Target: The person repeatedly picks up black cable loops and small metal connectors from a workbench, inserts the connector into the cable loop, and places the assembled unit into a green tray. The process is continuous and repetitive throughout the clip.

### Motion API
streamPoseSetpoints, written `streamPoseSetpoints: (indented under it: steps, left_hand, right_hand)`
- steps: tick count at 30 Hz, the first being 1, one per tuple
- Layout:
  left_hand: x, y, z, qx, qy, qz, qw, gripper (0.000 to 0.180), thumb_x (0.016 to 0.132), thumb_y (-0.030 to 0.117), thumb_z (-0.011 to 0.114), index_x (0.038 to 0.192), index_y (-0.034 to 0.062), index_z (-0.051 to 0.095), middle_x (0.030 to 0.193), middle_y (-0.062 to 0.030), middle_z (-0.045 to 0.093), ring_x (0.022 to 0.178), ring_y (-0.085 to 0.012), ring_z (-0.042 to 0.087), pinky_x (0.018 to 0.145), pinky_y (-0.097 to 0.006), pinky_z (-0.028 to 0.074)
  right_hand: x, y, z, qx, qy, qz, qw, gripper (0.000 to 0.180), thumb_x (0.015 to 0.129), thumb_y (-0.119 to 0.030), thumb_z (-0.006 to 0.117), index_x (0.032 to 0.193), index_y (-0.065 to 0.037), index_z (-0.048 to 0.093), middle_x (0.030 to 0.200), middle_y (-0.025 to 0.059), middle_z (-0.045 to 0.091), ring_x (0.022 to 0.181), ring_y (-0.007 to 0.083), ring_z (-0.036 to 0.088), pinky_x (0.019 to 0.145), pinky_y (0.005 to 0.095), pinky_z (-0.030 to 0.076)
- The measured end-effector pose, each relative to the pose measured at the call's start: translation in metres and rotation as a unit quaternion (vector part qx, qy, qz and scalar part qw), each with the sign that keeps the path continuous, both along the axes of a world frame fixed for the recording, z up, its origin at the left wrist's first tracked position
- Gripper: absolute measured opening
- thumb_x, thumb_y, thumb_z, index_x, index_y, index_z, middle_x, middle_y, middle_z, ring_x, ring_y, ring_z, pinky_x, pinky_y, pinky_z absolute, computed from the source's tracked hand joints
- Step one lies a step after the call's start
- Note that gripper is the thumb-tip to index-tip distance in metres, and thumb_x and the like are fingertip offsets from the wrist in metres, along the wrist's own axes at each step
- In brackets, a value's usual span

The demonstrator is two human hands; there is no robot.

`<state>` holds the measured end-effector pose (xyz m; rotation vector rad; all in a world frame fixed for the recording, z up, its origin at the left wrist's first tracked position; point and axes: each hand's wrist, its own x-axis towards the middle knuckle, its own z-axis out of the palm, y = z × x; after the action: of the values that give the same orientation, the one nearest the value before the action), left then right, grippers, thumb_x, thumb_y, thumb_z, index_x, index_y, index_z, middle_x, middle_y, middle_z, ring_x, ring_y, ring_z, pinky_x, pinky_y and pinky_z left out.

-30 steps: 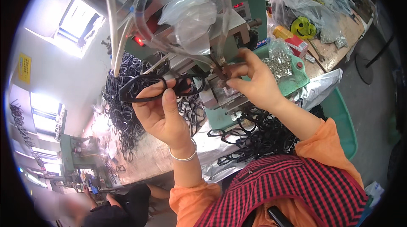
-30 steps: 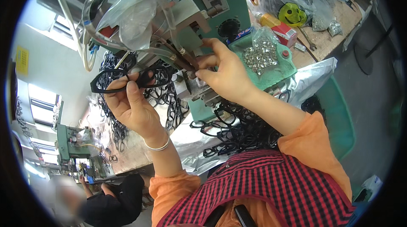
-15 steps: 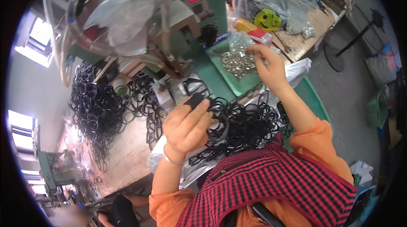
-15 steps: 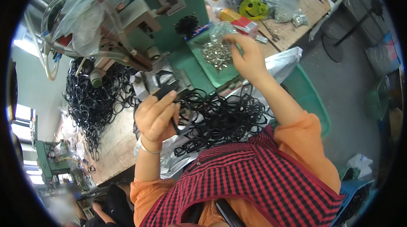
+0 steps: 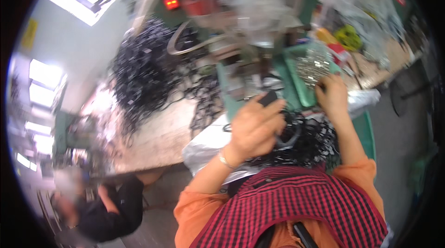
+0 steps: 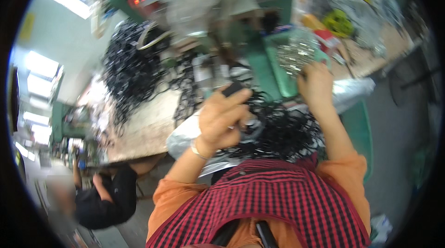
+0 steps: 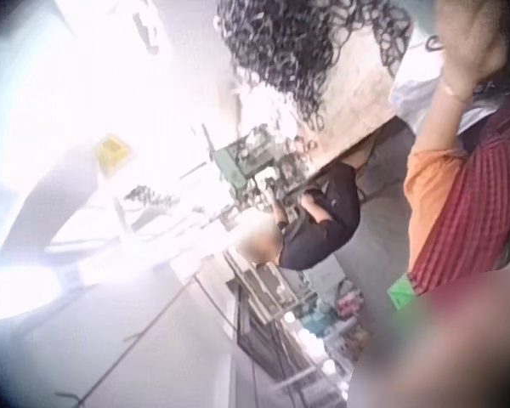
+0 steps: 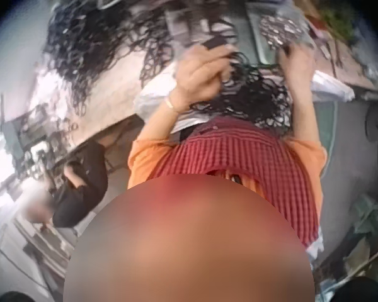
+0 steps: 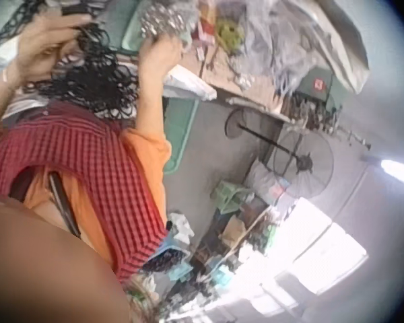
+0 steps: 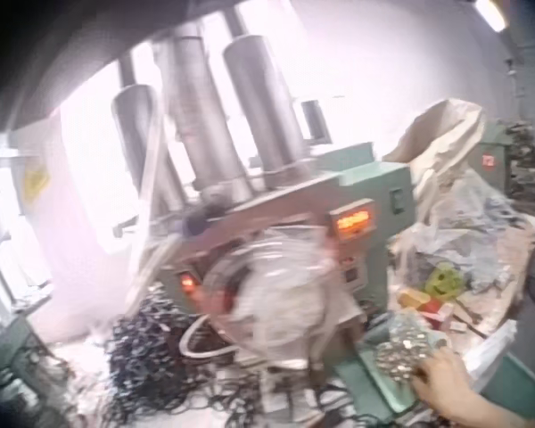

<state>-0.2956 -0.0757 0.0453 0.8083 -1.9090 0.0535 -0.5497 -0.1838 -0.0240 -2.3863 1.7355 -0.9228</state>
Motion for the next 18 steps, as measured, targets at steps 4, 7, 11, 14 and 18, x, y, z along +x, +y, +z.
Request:
streamPoseSetpoints:
  steps: [4,7,11,14,18]
  left_hand:
    - [0.004,0.054,-0.016,0.014,-0.024,0.180,0.983,0.029,0.075,-0.002,0.073,0.103,0.0062,0.071,0.120,-0.0129,0.072,0.099,-0.0323,0.068,0.103,-0.051,0.051]
    - [0.066,0.077,-0.029,-0.025,-0.012,0.499,0.866,0.027,0.083,-0.004,0.072,0.107,0.0073,0.070,0.120,-0.0119,0.070,0.115,-0.0360,0.063,0.106,-0.049,0.047]
    - [0.199,0.059,0.014,-0.039,-0.087,0.601,0.793,0.024,0.085,0.005,0.073,0.108,0.0095,0.069,0.133,-0.0131,0.062,0.120,-0.0335,0.056,0.107,-0.047,0.038]
    - [0.301,0.048,0.017,-0.018,-0.151,0.653,0.742,0.017,0.086,0.010,0.071,0.103,0.0121,0.073,0.127,-0.0119,0.064,0.116,-0.0345,0.056,0.103,-0.048,0.043]
    - [0.359,0.015,0.026,0.173,-0.156,0.696,0.679,0.026,0.086,0.024,0.070,0.111,0.0163,0.073,0.129,-0.0146,0.063,0.120,-0.0367,0.057,0.101,-0.049,0.048]
  right_hand:
    - [-0.016,0.014,-0.003,0.076,-0.138,-0.048,0.986,0.012,0.086,-0.009,0.071,0.096,-0.002,0.069,0.093,0.0129,0.071,0.087,0.0323,0.068,0.077,0.0406,0.054]
    - [-0.024,0.020,-0.009,0.023,-0.186,-0.026,0.982,0.019,0.093,-0.004,0.067,0.111,0.000,0.069,0.101,0.0148,0.071,0.093,0.0279,0.069,0.083,0.0359,0.054]
    - [-0.017,0.009,0.004,-0.065,-0.142,0.045,0.987,0.015,0.092,-0.002,0.067,0.107,0.000,0.070,0.101,0.0151,0.071,0.098,0.0303,0.067,0.090,0.0370,0.051]
    - [-0.002,0.009,0.021,-0.022,-0.199,0.051,0.978,0.013,0.089,-0.001,0.069,0.102,-0.001,0.072,0.098,0.0134,0.072,0.097,0.0295,0.068,0.089,0.0371,0.051]
    - [0.005,0.005,0.017,-0.008,-0.201,0.046,0.978,0.014,0.088,-0.001,0.070,0.101,-0.001,0.073,0.100,0.0123,0.073,0.094,0.0265,0.070,0.086,0.0355,0.053]
